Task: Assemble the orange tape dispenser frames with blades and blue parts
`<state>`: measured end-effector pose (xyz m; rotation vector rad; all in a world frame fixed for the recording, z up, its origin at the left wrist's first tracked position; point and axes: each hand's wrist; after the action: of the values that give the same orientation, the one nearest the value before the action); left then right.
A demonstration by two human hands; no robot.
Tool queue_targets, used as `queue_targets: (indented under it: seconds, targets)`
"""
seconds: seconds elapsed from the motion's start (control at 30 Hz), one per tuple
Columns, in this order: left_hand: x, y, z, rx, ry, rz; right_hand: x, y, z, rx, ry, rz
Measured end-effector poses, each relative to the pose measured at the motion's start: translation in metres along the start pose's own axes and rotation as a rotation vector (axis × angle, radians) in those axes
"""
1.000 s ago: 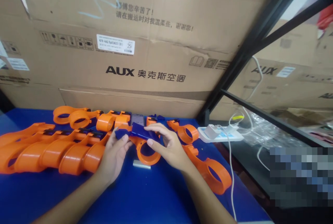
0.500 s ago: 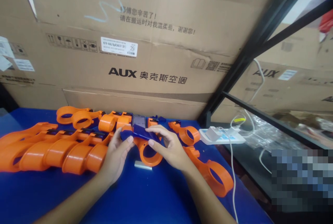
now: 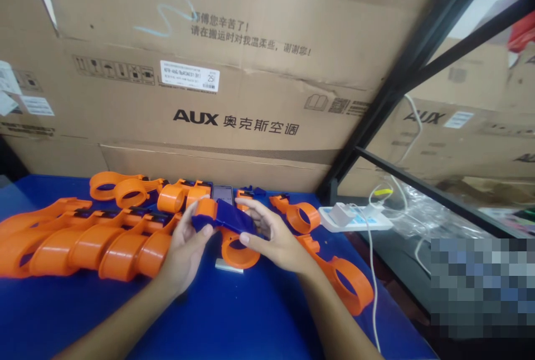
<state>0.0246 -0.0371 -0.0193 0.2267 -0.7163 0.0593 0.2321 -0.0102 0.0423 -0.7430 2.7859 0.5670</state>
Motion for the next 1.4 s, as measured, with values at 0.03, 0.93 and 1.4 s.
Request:
queue_targets:
  seconds: [0.03, 0.93, 1.4]
  targets:
    - [-0.001, 0.000, 0.000, 0.010, 0.000, -0.017, -0.001, -0.001, -0.001, -0.009, -0.010, -0.024]
    - [0.005, 0.004, 0.015, 0.108, 0.191, -0.010, 0.003, -0.005, 0.010, -0.504, -0.843, 0.150]
    - [-0.002, 0.004, 0.009, 0.040, 0.070, 0.031, 0.005, -0.008, 0.003, -0.422, -0.684, 0.219]
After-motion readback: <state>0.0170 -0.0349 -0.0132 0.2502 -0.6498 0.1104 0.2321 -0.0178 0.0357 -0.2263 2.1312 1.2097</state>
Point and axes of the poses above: each hand's wrist, its own y-axis towards the middle knuckle, its own x-axis out of the palm, z = x × y, and after that the axes turned 3 degrees about x, right-handed
